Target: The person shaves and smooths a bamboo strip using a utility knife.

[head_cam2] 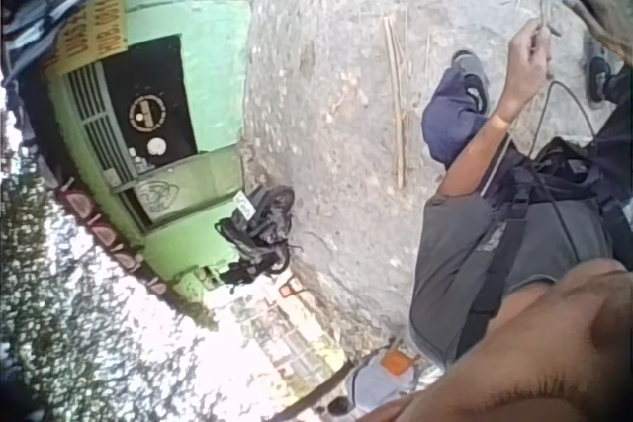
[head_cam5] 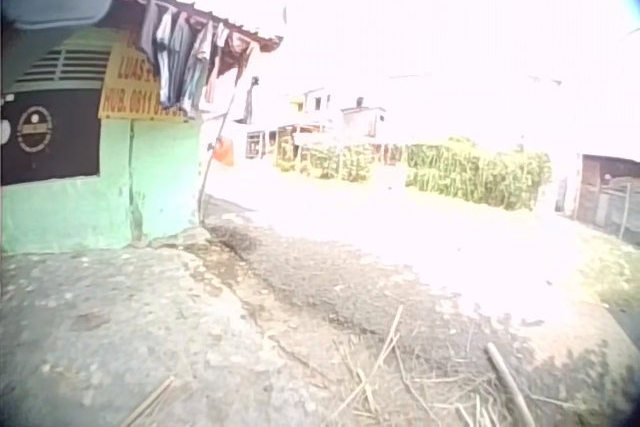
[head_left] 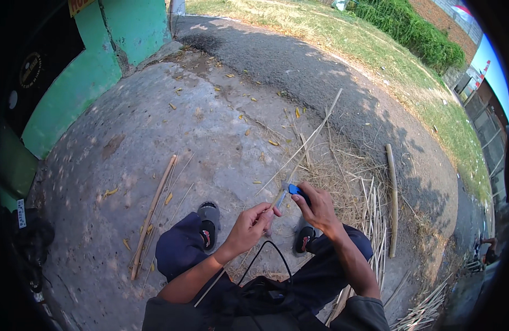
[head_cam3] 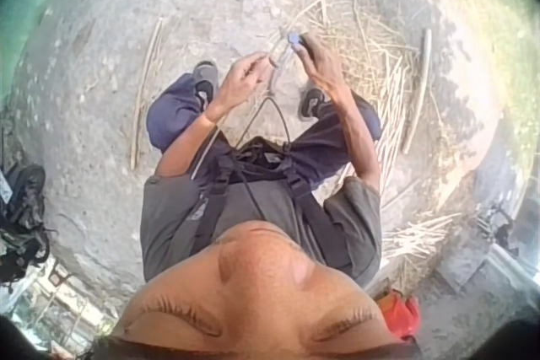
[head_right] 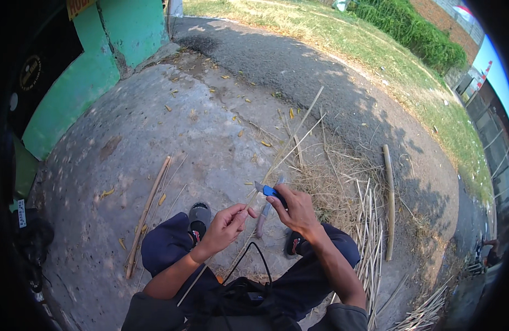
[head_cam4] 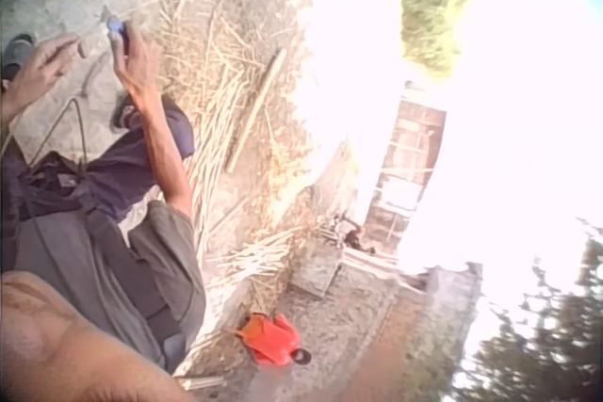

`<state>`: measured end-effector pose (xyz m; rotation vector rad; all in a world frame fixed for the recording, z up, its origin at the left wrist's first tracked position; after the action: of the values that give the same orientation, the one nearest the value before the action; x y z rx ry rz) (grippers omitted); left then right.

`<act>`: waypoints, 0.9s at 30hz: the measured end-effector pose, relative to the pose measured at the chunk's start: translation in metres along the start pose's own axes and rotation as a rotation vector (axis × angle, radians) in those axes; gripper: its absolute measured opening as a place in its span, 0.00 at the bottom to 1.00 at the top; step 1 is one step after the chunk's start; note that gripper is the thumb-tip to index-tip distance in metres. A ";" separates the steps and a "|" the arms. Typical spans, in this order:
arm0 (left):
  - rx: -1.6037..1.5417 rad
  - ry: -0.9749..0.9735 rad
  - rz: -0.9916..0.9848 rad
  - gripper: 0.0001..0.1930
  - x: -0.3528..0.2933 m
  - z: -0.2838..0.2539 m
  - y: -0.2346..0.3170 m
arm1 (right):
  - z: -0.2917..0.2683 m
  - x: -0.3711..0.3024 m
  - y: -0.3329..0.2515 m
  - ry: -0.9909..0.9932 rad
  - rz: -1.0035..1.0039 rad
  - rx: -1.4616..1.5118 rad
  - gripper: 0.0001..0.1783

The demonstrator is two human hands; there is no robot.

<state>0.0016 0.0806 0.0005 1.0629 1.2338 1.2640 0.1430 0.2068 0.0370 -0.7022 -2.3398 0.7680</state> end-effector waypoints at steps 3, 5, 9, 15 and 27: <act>0.140 0.054 0.090 0.13 -0.001 0.000 0.004 | -0.009 0.003 0.003 0.025 -0.005 -0.026 0.15; 0.151 0.059 0.100 0.13 -0.002 0.001 0.008 | -0.013 0.003 0.004 0.043 -0.013 -0.058 0.15; 0.372 0.146 0.124 0.10 -0.009 -0.003 0.018 | -0.012 0.000 -0.004 0.055 -0.013 -0.054 0.15; 0.536 0.248 0.223 0.08 -0.016 -0.004 0.031 | -0.009 0.005 0.000 0.022 -0.037 -0.102 0.14; 0.578 0.271 0.212 0.07 -0.020 -0.016 0.033 | 0.003 0.017 -0.006 0.052 -0.044 -0.083 0.16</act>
<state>-0.0153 0.0607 0.0331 1.4989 1.7984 1.2691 0.1278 0.2119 0.0447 -0.6956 -2.3426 0.6293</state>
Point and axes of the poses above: each hand's wrist, its own x-axis towards the middle knuckle, its own z-axis out of the palm, y = z × x, the point moved 8 cm from there along x, towards the middle knuckle, and after that the axes turned 5 degrees about x, right-handed, at the moved point
